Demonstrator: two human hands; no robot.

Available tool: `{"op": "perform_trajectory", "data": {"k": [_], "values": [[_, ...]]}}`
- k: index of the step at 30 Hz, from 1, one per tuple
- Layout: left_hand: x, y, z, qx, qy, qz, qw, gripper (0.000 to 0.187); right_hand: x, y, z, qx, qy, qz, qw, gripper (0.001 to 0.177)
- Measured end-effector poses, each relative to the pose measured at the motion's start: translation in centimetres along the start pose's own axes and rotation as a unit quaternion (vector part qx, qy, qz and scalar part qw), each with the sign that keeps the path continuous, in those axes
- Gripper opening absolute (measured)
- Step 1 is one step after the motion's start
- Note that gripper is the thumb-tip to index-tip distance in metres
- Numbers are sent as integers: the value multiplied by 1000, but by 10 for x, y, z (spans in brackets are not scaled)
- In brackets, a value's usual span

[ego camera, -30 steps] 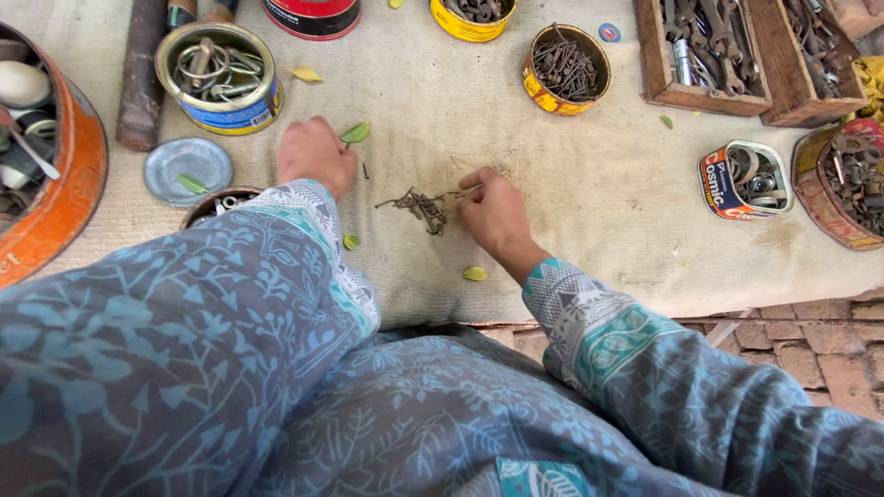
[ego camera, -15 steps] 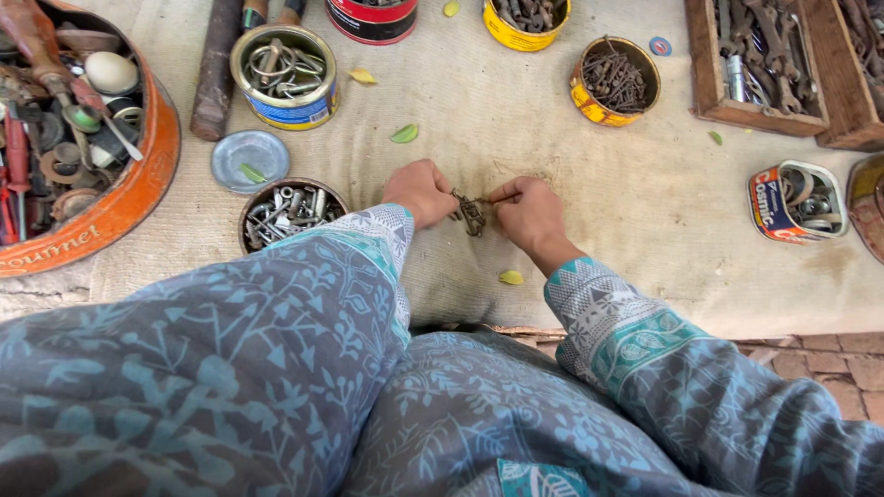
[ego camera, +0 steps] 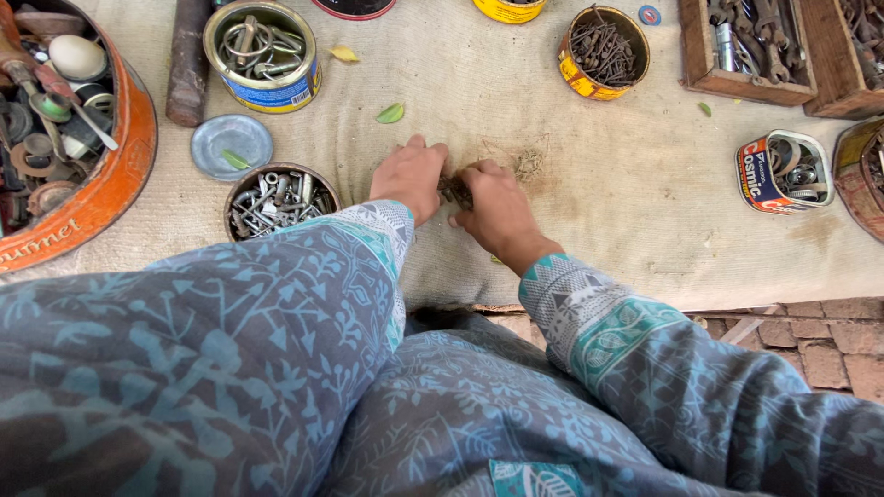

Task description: The person sorts various nails, screws, and bolts into different metal tins and wooden trays on the floor, picking up loose hardware and placing it into containers, and later closing a small blue rectangular tin.

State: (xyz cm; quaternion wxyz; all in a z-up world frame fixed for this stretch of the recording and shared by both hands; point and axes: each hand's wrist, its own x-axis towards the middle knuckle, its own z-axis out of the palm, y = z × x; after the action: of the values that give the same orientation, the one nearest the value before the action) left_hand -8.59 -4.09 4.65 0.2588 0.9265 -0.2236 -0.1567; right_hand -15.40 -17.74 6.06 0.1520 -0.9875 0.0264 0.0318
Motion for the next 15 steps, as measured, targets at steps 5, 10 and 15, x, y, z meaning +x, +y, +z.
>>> {"op": "perform_trajectory", "data": {"k": [5,10,15], "values": [[3,-12,28,-25,59,-1,998,28,-3,1,5,-2,77,-19,997,31],[6,-13,37,-126,131,-70,981,28,7,0,6,20,89,2,996,22],[16,0,29,-210,64,-180,959,33,19,1,7,69,61,85,992,15]]}}
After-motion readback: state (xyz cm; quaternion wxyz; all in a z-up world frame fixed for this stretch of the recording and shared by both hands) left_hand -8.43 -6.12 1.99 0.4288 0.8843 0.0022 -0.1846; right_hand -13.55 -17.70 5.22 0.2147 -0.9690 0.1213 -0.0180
